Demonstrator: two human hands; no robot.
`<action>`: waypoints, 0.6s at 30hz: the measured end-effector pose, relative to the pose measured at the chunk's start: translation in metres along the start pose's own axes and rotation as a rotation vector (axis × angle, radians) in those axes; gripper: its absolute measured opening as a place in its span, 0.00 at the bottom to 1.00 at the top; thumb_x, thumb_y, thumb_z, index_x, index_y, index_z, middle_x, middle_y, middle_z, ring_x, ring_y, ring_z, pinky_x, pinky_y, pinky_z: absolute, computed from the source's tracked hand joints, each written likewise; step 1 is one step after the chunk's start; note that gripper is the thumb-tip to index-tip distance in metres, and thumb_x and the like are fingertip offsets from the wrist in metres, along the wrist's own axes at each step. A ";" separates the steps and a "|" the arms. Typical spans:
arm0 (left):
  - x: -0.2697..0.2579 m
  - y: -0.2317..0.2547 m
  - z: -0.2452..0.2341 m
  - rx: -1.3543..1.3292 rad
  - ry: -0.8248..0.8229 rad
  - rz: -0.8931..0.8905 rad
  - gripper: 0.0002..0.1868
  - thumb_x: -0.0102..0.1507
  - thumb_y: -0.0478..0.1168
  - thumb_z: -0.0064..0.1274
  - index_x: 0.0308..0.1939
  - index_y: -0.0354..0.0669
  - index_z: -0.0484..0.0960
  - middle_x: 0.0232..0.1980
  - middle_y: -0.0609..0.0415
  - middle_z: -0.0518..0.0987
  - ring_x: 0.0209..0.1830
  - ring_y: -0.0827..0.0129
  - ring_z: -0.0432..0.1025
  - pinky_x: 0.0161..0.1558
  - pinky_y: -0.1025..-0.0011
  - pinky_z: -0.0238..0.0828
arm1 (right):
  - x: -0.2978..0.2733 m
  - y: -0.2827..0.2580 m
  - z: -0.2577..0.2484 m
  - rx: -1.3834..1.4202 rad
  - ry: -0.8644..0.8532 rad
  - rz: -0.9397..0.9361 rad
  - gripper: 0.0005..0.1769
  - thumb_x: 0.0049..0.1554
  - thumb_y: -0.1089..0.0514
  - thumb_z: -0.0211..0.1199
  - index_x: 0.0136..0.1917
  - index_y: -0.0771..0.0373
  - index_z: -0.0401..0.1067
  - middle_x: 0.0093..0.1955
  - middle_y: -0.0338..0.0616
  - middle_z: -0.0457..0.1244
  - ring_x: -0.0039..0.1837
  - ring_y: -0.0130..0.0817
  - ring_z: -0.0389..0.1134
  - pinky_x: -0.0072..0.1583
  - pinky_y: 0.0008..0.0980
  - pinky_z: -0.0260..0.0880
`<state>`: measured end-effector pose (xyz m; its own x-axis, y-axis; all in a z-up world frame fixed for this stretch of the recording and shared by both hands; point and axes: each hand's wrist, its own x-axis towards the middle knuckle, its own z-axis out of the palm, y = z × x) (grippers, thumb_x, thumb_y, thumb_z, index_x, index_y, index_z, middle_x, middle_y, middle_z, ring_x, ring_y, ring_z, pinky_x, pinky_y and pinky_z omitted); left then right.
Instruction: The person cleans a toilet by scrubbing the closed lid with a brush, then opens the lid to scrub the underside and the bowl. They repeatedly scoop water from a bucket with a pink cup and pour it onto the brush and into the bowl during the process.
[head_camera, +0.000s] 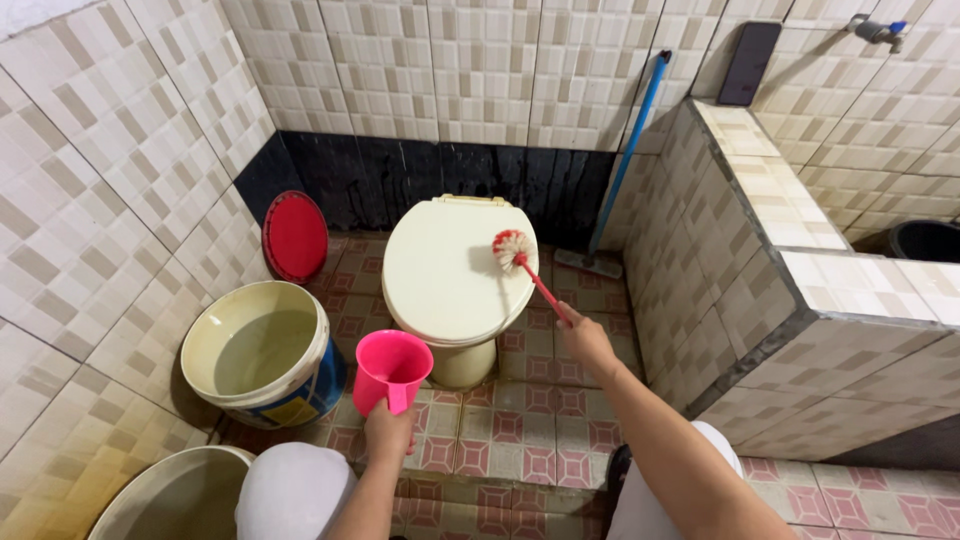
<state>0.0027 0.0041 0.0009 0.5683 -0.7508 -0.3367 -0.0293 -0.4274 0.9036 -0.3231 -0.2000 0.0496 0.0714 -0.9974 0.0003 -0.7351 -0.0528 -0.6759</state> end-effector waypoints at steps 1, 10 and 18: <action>-0.001 0.000 -0.001 0.006 0.005 0.007 0.11 0.58 0.36 0.57 0.43 0.36 0.79 0.24 0.48 0.78 0.15 0.64 0.71 0.16 0.63 0.68 | -0.002 -0.003 -0.003 -0.006 -0.071 0.033 0.28 0.64 0.47 0.57 0.77 0.39 0.63 0.44 0.51 0.69 0.40 0.37 0.69 0.45 0.40 0.69; -0.007 0.006 0.003 0.031 0.016 0.010 0.08 0.60 0.37 0.55 0.41 0.37 0.80 0.24 0.49 0.78 0.15 0.66 0.72 0.16 0.65 0.69 | -0.027 -0.038 -0.022 -0.137 -0.429 0.015 0.28 0.64 0.45 0.54 0.76 0.29 0.63 0.42 0.45 0.69 0.39 0.33 0.66 0.45 0.39 0.69; -0.009 0.008 0.000 0.024 0.012 0.009 0.09 0.60 0.36 0.57 0.41 0.35 0.79 0.25 0.49 0.78 0.15 0.66 0.71 0.16 0.65 0.68 | -0.007 0.010 -0.012 -0.101 0.000 0.032 0.28 0.65 0.46 0.55 0.78 0.39 0.62 0.58 0.62 0.69 0.58 0.55 0.72 0.58 0.45 0.70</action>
<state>-0.0020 0.0073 0.0111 0.5779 -0.7486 -0.3250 -0.0541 -0.4324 0.9000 -0.3391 -0.1944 0.0515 0.0463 -0.9987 -0.0201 -0.8011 -0.0251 -0.5980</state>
